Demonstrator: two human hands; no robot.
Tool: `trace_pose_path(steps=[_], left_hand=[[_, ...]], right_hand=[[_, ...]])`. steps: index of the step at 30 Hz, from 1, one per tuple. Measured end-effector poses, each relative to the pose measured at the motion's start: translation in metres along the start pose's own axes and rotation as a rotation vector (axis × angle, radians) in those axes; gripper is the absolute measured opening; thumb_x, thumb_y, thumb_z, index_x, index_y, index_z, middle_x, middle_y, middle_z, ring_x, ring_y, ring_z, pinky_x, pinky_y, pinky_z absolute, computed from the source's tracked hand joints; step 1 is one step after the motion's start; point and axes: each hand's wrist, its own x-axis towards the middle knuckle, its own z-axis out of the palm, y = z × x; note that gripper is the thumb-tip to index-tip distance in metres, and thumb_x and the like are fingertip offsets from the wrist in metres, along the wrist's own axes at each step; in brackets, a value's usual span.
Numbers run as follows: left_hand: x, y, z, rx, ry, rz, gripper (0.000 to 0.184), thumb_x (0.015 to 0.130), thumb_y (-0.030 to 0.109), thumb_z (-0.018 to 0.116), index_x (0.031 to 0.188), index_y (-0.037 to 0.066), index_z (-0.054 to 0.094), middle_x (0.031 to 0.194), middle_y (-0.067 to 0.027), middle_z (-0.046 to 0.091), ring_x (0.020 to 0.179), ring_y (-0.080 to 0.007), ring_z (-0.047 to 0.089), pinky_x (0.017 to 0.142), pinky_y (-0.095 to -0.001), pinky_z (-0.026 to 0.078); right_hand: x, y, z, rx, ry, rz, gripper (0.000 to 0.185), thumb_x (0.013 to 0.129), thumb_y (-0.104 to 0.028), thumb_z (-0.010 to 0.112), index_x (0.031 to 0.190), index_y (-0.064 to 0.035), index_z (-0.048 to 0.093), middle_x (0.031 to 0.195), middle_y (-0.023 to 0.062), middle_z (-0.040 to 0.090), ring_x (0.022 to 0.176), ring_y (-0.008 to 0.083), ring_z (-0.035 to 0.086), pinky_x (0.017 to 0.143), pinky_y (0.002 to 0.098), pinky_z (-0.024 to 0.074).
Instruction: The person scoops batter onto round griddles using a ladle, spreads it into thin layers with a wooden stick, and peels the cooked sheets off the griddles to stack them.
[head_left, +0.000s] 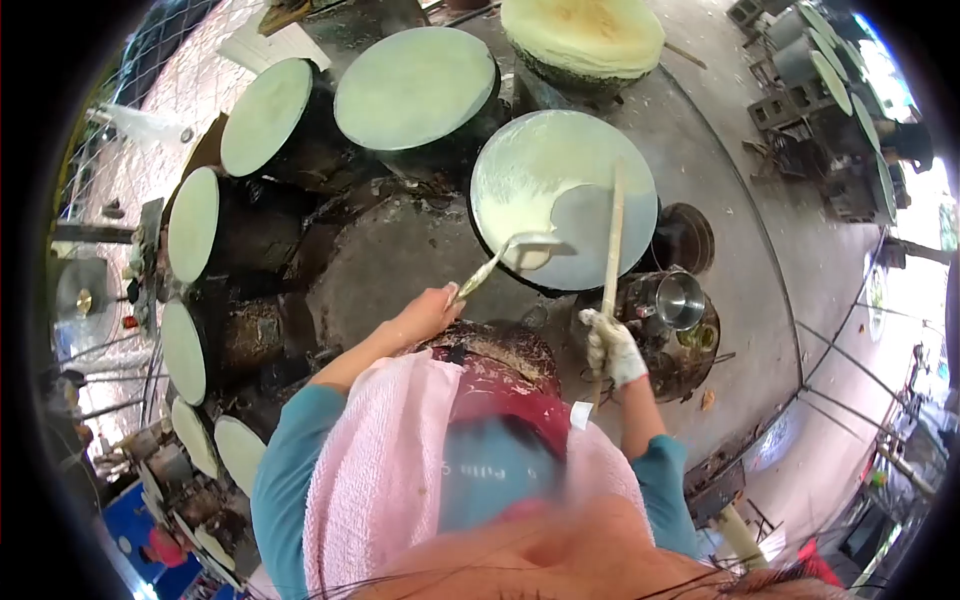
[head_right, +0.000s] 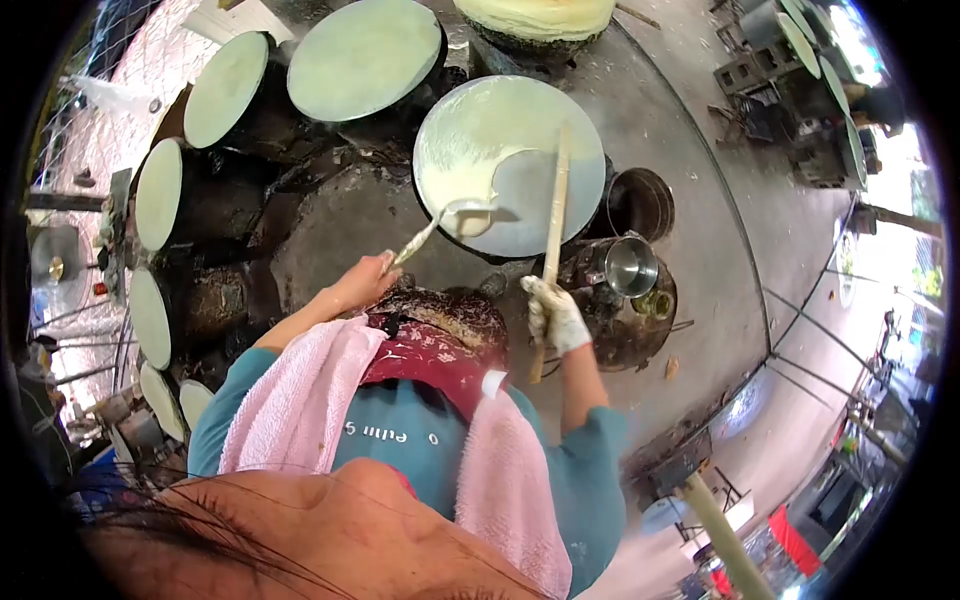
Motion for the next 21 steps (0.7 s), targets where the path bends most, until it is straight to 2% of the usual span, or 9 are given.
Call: trace_pose_path(steps=[2,6,8,10,12,14,16,17,21], left_hand=[[-0.005,-0.006,-0.028,-0.137,0.138,0.065,0.021,0.092,0.019,0.056,0.099,0.0,0.052,0.071,-0.021,0.06,0.06,-0.0346,0.059,0.057,-0.0432,0.045],[-0.017,-0.041,-0.071,-0.334,0.537,0.09,0.018,0.093,0.016,0.054,0.101,0.0,0.056,0.06,-0.0128,0.055,0.052,-0.0185,0.052,0.051,-0.0335,0.042],[-0.026,-0.057,-0.093,-0.449,0.546,0.065,0.016,0.093,0.014,0.055,0.099,0.0,0.057,0.063,-0.0058,0.052,0.057,-0.0118,0.048,0.053,-0.0303,0.041],[-0.037,-0.088,-0.098,-0.467,0.535,0.046,0.015,0.093,0.014,0.054,0.097,0.0,0.056,0.065,-0.006,0.051,0.059,-0.0113,0.046,0.055,-0.0291,0.041],[-0.052,-0.114,-0.095,-0.451,0.543,0.017,0.01,0.094,0.012,0.052,0.094,0.002,0.054,0.065,0.0008,0.047,0.058,-0.0065,0.042,0.052,-0.0252,0.037],[-0.069,-0.137,-0.087,-0.48,0.536,-0.042,0.01,0.093,0.011,0.052,0.091,0.002,0.053,0.065,0.0013,0.047,0.058,-0.0063,0.042,0.052,-0.025,0.036],[-0.084,-0.153,-0.08,-0.543,0.523,-0.129,0.012,0.092,0.012,0.054,0.089,0.0,0.054,0.065,-0.0045,0.05,0.06,-0.0108,0.045,0.055,-0.0284,0.04],[-0.09,-0.151,-0.08,-0.63,0.537,-0.157,0.012,0.092,0.011,0.053,0.087,0.0,0.054,0.065,-0.0027,0.049,0.06,-0.01,0.044,0.054,-0.0279,0.038],[-0.102,-0.148,-0.07,-0.659,0.586,-0.215,0.012,0.093,0.011,0.052,0.086,0.001,0.052,0.063,0.0007,0.046,0.055,-0.0075,0.041,0.049,-0.0258,0.034]], right_hand=[[0.043,0.031,0.037,-0.03,-0.094,-0.146,0.023,0.091,-0.039,0.057,0.096,-0.0163,0.059,0.059,-0.0063,0.044,0.042,0.0091,0.041,0.037,0.0254,0.0319],[0.106,0.039,0.189,0.063,0.104,-0.192,0.023,0.093,-0.037,0.055,0.09,-0.0146,0.06,0.059,-0.0027,0.049,0.042,0.0111,0.044,0.037,0.029,0.0352],[0.169,0.074,0.214,-0.099,0.197,-0.348,0.025,0.092,-0.037,0.056,0.089,-0.0129,0.06,0.061,-0.0019,0.052,0.045,0.011,0.046,0.04,0.0284,0.0367],[0.234,0.111,0.199,-0.467,0.588,-0.479,0.042,0.091,-0.043,0.053,0.097,-0.0036,0.064,0.074,0.0136,0.065,0.066,0.027,0.063,0.061,0.0375,0.048],[0.184,0.099,0.208,-0.503,0.753,-0.491,0.048,0.091,-0.045,0.05,0.105,-0.0003,0.062,0.097,0.0237,0.064,0.094,0.0388,0.059,0.083,0.0433,0.0446],[0.166,0.105,0.184,-0.507,0.898,-0.488,0.044,0.092,-0.043,0.05,0.101,-0.0023,0.062,0.083,0.018,0.066,0.08,0.0326,0.062,0.07,0.0398,0.0471],[0.162,0.11,0.151,-0.124,0.759,-0.397,0.037,0.094,-0.042,0.049,0.09,-0.0066,0.06,0.065,0.0083,0.06,0.055,0.0218,0.058,0.05,0.0355,0.0441],[0.131,0.092,0.171,0.011,0.748,-0.388,0.033,0.095,-0.041,0.049,0.082,-0.0118,0.054,0.055,-0.0004,0.049,0.039,0.0117,0.044,0.036,0.0295,0.0338],[0.104,0.095,0.185,-0.158,0.516,-0.383,0.037,0.093,-0.046,0.05,0.086,-0.0101,0.054,0.056,0.0038,0.053,0.042,0.0142,0.049,0.04,0.0314,0.0405]])
